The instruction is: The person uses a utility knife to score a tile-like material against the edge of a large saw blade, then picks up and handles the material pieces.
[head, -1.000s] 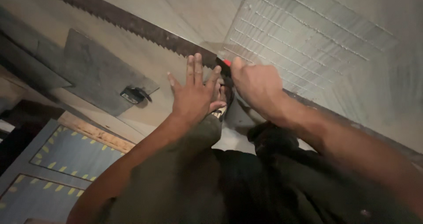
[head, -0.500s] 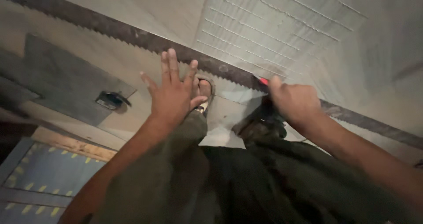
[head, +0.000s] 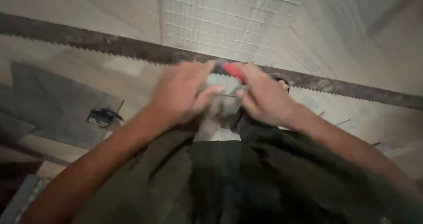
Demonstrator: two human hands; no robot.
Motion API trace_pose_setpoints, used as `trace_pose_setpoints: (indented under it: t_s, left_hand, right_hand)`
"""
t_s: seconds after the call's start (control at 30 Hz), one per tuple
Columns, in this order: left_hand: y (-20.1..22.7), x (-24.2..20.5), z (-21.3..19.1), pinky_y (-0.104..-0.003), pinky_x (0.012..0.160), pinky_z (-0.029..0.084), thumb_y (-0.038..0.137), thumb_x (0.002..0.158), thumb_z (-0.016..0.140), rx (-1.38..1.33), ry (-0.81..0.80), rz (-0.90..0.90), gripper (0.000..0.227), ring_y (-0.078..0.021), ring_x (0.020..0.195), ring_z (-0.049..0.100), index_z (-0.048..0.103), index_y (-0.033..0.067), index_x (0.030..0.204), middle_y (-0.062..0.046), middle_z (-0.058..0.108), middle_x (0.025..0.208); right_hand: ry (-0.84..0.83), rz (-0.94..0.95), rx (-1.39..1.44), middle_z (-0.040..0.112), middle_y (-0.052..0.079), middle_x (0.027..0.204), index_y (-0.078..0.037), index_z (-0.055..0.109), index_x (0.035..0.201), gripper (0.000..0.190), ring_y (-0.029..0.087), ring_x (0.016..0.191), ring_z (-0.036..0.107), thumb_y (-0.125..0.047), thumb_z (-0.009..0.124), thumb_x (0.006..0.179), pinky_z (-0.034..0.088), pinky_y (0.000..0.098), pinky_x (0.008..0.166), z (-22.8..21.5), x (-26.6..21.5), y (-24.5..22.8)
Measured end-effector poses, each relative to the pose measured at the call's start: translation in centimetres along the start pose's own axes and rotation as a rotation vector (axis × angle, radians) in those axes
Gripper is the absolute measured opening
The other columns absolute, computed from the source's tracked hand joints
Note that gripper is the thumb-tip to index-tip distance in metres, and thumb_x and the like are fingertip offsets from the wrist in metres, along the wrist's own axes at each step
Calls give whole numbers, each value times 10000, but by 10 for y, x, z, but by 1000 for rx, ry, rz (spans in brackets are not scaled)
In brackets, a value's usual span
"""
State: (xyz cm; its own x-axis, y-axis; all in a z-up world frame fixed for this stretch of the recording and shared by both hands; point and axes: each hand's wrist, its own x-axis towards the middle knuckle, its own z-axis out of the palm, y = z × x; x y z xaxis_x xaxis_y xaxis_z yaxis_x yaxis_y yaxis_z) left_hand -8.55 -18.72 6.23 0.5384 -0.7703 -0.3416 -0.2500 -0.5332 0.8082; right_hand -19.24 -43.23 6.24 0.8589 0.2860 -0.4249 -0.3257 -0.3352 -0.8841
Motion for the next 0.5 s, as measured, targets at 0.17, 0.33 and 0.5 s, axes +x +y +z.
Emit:
trace_pose_setpoints:
  t_s: [0.17, 0.33, 0.5]
  left_hand:
    - [10, 22, 24, -387, 763, 548, 266, 1094, 478, -415, -177, -431, 272, -316, 823, 701, 619, 53, 997, -124, 706, 870]
    - [-2, 14, 56, -404, 653, 571, 266, 986, 598, -550, -211, -505, 200, -312, 862, 726, 554, 72, 1011, -125, 679, 910]
    - [-25, 17, 86, -450, 607, 583, 427, 952, 626, 503, -467, 88, 366, -324, 753, 717, 618, 61, 948, -132, 699, 837]
  right_hand:
    - [-141, 153, -263, 653, 164, 1171, -77, 601, 1216, 292, 374, 1125, 598, -260, 650, 993, 466, 476, 987, 0, -23, 11]
    - [39, 22, -291, 647, 175, 1125, -30, 639, 1181, 324, 390, 1060, 605, -189, 676, 901, 442, 517, 884, 6, -56, 28]
    - [126, 129, -421, 660, 106, 1076, -61, 660, 1026, 149, 348, 1020, 634, -157, 678, 913, 524, 450, 774, 11, -66, 49]
